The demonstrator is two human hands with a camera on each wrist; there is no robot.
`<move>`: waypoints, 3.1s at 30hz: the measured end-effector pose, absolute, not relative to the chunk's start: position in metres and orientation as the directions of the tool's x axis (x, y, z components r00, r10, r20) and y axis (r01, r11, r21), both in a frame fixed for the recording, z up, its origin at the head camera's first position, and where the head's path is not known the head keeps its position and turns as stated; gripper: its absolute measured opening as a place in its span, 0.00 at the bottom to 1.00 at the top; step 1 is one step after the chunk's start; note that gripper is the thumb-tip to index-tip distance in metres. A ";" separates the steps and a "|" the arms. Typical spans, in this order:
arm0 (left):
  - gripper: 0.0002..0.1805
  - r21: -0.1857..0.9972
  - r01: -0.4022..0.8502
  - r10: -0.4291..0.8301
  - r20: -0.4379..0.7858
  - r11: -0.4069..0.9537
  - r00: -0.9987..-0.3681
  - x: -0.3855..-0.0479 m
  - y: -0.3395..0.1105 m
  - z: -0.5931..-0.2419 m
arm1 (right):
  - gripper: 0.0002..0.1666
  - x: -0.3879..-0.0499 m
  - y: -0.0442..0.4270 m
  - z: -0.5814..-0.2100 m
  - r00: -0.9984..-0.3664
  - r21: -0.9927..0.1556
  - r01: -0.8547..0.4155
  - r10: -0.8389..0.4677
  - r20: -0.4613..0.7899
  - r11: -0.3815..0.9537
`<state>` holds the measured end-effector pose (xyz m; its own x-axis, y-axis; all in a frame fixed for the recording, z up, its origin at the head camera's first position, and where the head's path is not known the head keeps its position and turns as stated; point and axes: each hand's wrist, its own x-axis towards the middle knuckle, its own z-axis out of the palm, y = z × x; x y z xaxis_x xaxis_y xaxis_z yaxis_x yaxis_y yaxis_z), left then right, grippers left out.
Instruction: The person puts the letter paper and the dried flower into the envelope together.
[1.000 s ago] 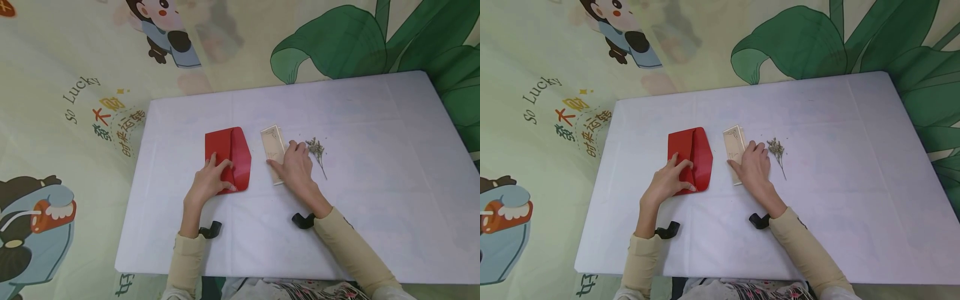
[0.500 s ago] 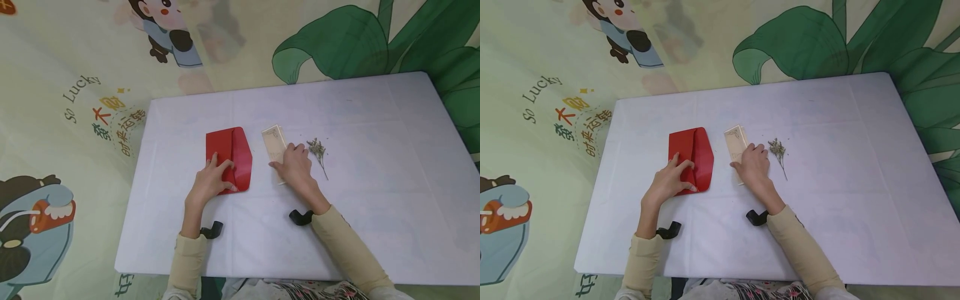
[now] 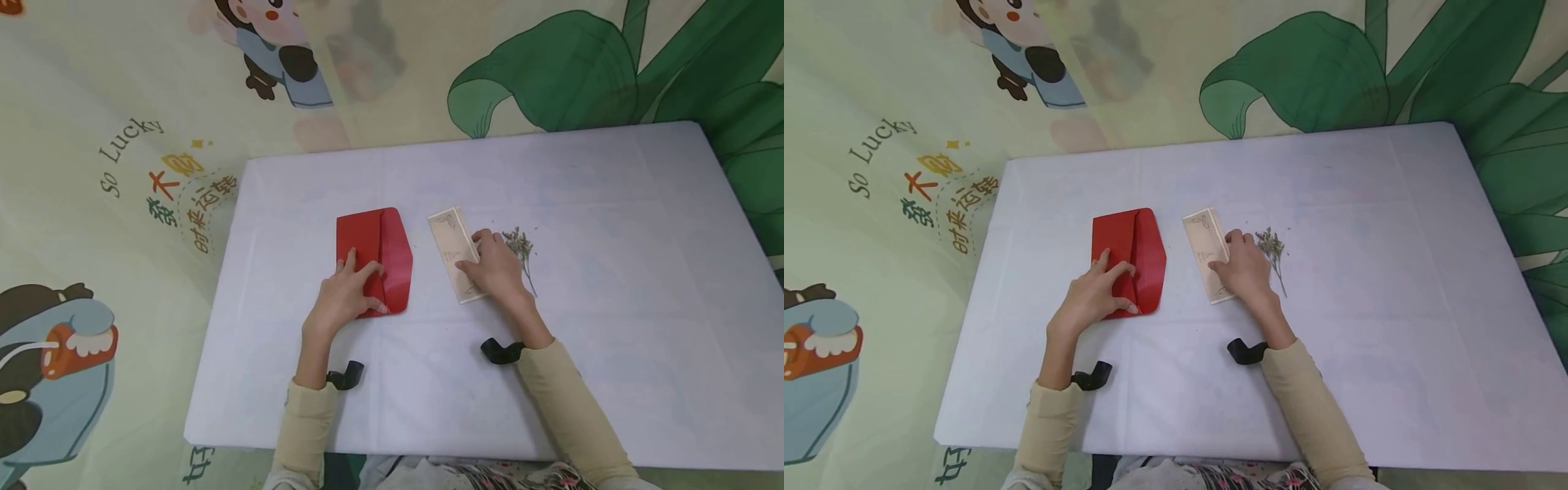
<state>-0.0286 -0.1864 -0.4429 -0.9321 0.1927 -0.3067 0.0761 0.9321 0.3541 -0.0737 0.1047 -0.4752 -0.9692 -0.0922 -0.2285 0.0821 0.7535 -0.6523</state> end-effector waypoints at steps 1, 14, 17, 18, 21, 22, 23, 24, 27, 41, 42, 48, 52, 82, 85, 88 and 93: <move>0.36 0.355 0.074 0.191 -0.308 0.932 -0.932 -0.029 -0.187 -0.443 | 0.35 -0.075 0.106 -0.475 -0.966 -0.663 0.093 -0.093 -0.239 0.743; 0.35 0.363 0.085 0.203 -0.300 0.928 -0.932 -0.028 -0.188 -0.445 | 0.20 -0.077 0.120 -0.476 -0.961 -0.769 0.163 -0.077 -0.266 0.618; 0.35 0.369 0.083 0.202 -0.298 0.926 -0.933 -0.028 -0.189 -0.444 | 0.20 -0.076 0.120 -0.475 -0.963 -0.783 0.165 -0.074 -0.260 0.600; 0.35 0.371 0.081 0.201 -0.298 0.925 -0.933 -0.028 -0.189 -0.443 | 0.20 -0.077 0.120 -0.475 -0.963 -0.786 0.167 -0.074 -0.261 0.595; 0.35 0.376 0.072 0.197 -0.304 0.924 -0.932 -0.028 -0.189 -0.443 | 0.20 -0.077 0.120 -0.473 -0.952 -0.806 0.204 -0.079 -0.295 0.556; 0.35 0.376 0.073 0.198 -0.305 0.924 -0.932 -0.028 -0.190 -0.443 | 0.21 -0.077 0.120 -0.472 -0.946 -0.817 0.226 -0.080 -0.313 0.531; 0.35 0.375 0.073 0.198 -0.306 0.924 -0.931 -0.028 -0.190 -0.443 | 0.21 -0.077 0.120 -0.472 -0.938 -0.829 0.251 -0.084 -0.335 0.499; 0.34 0.374 0.074 0.198 -0.306 0.925 -0.931 -0.029 -0.190 -0.443 | 0.22 -0.077 0.120 -0.472 -0.928 -0.842 0.283 -0.090 -0.361 0.459; 0.35 0.374 0.077 0.200 -0.304 0.924 -0.931 -0.028 -0.190 -0.444 | 0.24 -0.077 0.120 -0.472 -0.896 -0.872 0.367 -0.129 -0.425 0.324; 0.36 0.370 0.067 0.185 -0.294 0.926 -0.938 -0.028 -0.191 -0.445 | 0.22 -0.077 0.102 -0.475 -0.848 -0.888 0.459 -0.295 -0.441 0.007; 0.36 0.368 0.065 0.183 -0.296 0.927 -0.937 -0.028 -0.191 -0.446 | 0.22 -0.077 0.099 -0.476 -0.846 -0.888 0.459 -0.302 -0.439 0.003; 0.37 0.365 0.051 0.174 -0.312 0.930 -0.934 -0.030 -0.190 -0.449 | 0.20 -0.078 0.085 -0.477 -0.833 -0.881 0.473 -0.330 -0.444 -0.009; 0.37 0.373 0.036 0.167 -0.325 0.927 -0.931 -0.030 -0.189 -0.449 | 0.19 -0.079 0.077 -0.477 -0.826 -0.878 0.478 -0.342 -0.448 -0.002; 0.35 0.377 0.024 0.158 -0.329 0.926 -0.931 -0.029 -0.188 -0.446 | 0.23 -0.082 0.042 -0.477 -0.807 -0.886 0.464 -0.412 -0.422 -0.001; 0.34 0.377 0.031 0.162 -0.321 0.926 -0.933 -0.029 -0.188 -0.447 | 0.23 -0.082 0.037 -0.476 -0.807 -0.891 0.453 -0.422 -0.413 0.005; 0.34 0.372 0.032 0.161 -0.320 0.928 -0.934 -0.029 -0.188 -0.447 | 0.22 -0.082 0.032 -0.476 -0.806 -0.895 0.445 -0.431 -0.405 0.008; 0.34 0.363 0.041 0.165 -0.319 0.931 -0.933 -0.029 -0.189 -0.447 | 0.20 -0.082 0.026 -0.476 -0.807 -0.902 0.432 -0.435 -0.399 0.025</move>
<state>-0.0292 -0.1894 -0.4470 -0.9333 0.1655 -0.3188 0.0410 0.9308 0.3631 -0.0817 0.0265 -0.4759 -0.8073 -0.4352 -0.3986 0.4319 0.0245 -0.9016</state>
